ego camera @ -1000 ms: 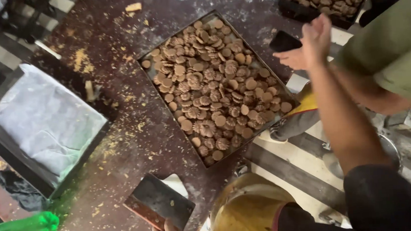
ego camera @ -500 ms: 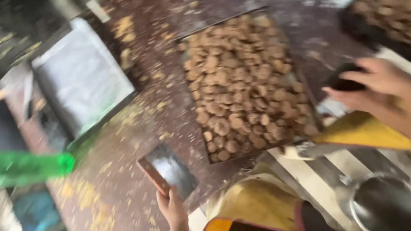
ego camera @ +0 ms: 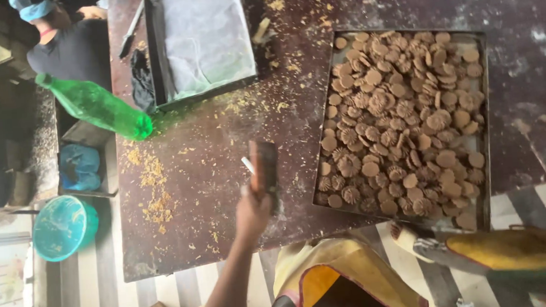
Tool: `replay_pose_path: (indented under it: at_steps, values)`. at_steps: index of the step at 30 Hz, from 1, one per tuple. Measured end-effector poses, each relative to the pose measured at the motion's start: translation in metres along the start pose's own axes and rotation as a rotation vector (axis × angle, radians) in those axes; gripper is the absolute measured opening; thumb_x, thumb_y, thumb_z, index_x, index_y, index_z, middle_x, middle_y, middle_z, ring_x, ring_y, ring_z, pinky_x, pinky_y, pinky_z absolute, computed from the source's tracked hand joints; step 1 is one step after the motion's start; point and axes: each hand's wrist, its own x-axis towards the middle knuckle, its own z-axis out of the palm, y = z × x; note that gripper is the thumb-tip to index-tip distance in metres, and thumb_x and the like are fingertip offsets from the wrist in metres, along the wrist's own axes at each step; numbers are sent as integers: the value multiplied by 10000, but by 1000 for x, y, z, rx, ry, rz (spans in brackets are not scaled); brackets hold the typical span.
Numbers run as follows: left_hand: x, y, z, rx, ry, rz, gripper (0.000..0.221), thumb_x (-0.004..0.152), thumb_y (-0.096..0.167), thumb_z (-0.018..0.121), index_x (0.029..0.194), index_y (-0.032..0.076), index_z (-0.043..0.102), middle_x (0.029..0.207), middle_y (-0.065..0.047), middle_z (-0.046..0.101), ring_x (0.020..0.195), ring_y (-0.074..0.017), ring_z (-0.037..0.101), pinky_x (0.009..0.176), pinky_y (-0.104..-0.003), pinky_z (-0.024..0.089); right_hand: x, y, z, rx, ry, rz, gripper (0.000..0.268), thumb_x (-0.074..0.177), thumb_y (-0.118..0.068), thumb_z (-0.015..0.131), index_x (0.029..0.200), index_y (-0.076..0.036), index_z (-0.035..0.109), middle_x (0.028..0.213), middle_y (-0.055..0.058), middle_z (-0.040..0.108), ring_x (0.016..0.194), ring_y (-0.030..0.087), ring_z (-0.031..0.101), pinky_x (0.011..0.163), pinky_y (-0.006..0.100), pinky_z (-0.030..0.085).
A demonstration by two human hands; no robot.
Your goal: Sort and arrange baked cookies on a table and into trays, and clean the work surface.
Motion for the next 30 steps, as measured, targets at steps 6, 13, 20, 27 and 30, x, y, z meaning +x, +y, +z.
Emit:
replay_pose_path:
  at_steps: [6, 13, 20, 27, 30]
  values:
    - [11, -32, 95, 30, -204, 146, 264, 989, 255, 514, 1165, 61, 546, 923, -301, 706, 897, -504, 686, 787, -617, 512, -17, -51, 225, 210, 22, -41, 522, 1083, -612, 490, 1080, -92, 527, 1098, 63, 603, 1054, 266, 623, 1099, 545, 456]
    - [31, -45, 51, 64, -209, 104, 408, 960, 297, 513, 1269, 38, 455, 940, -311, 683, 873, -528, 665, 772, -628, 507, -16, -96, 374, -227, 202, -439, 781, 1010, -641, 635, 1405, -15, 389, 1322, 202, 493, 1222, 358, 544, 1106, 595, 449]
    - [64, -96, -29, 111, -157, -115, 546, 960, 396, 488, 1367, 42, 404, 966, -304, 713, 923, -510, 691, 804, -599, 530, -47, -43, 379, 109, 540, 80, 593, 1034, -512, 507, 1431, -72, 482, 1300, 103, 607, 1183, 299, 598, 1007, 603, 480]
    - [107, -160, -71, 117, -88, -194, 539, 914, 303, 460, 1362, 10, 393, 990, -334, 697, 900, -519, 689, 783, -586, 547, -71, -70, 447, 344, 575, 126, 376, 1101, -327, 440, 1336, -59, 559, 1287, 102, 623, 1141, 249, 616, 989, 455, 491]
    - [108, -169, -91, 112, -113, -290, 399, 1025, 361, 429, 1200, 34, 577, 988, -303, 724, 925, -491, 696, 834, -571, 542, -102, -54, 421, -515, 337, -256, 335, 1178, -243, 460, 1350, 39, 517, 1285, 160, 577, 1142, 276, 549, 1122, 442, 466]
